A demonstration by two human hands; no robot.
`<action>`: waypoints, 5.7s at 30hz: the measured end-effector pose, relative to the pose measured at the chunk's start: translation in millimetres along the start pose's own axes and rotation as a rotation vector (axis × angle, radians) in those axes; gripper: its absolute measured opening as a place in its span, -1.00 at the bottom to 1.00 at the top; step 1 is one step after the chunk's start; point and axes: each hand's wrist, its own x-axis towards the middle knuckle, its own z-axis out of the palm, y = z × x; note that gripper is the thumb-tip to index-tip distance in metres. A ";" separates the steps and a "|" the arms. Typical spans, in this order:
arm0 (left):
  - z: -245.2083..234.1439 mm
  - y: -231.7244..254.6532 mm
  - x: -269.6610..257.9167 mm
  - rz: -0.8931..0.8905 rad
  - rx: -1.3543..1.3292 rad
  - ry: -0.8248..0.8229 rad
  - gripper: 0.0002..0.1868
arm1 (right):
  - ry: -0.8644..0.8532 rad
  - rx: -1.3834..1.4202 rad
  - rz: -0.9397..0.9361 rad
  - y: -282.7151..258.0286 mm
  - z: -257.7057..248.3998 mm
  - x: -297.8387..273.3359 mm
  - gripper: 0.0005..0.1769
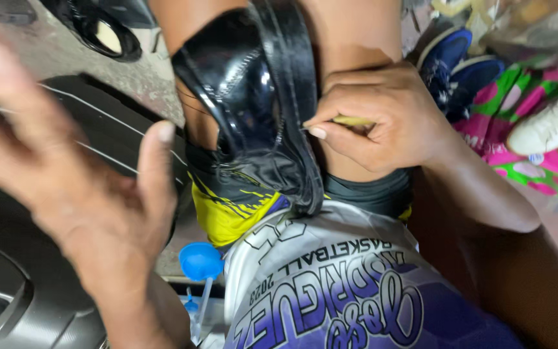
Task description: The person sits on the floor and sews a black leather shoe using a needle and thread. They repeatedly push the needle through the shoe's sole and pull the thread tight to secure the stitching.
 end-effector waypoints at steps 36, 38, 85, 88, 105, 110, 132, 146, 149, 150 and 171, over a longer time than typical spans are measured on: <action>25.6 18.6 40.8 0.514 -0.608 -0.044 -0.79 | 0.029 -0.053 -0.022 1.2 2.5 6.1 -0.91; 25.9 21.4 44.1 0.539 -0.647 -0.134 -0.81 | 0.036 -0.057 -0.056 1.0 2.6 9.6 -0.91; 23.3 29.6 58.7 0.284 -0.705 -0.725 -0.90 | 0.120 -0.125 0.071 -23.3 23.1 -21.1 -0.79; 24.2 29.5 56.3 0.234 -0.736 -0.726 -0.89 | 0.093 -0.095 0.103 -24.4 22.5 -22.9 -0.79; 26.1 28.1 55.4 0.187 -0.765 -0.750 -0.93 | 0.101 -0.137 0.075 -21.3 29.1 -24.3 -0.78; 26.6 22.2 59.4 0.190 -0.643 -0.773 -0.87 | 0.074 -0.350 0.050 -35.2 23.8 -9.3 -0.82; 9.0 40.4 8.3 0.275 -0.396 -0.083 -0.74 | 0.148 -0.622 0.152 -8.8 -12.7 -23.6 -0.39; 16.7 111.6 5.2 0.757 0.029 0.059 -0.81 | 0.147 -0.464 0.193 -11.2 -6.7 -43.7 -0.47; 20.7 123.4 14.7 0.698 0.078 0.027 -0.77 | 0.148 -0.452 0.173 -10.6 -7.2 -46.2 -0.50; 21.2 125.8 16.3 0.688 0.095 0.027 -0.75 | 0.149 -0.454 0.171 -10.5 -7.5 -46.5 -0.50; 24.4 116.3 14.6 0.638 -0.063 0.005 -0.82 | 0.168 -0.525 0.155 -19.3 -9.7 -35.6 -0.53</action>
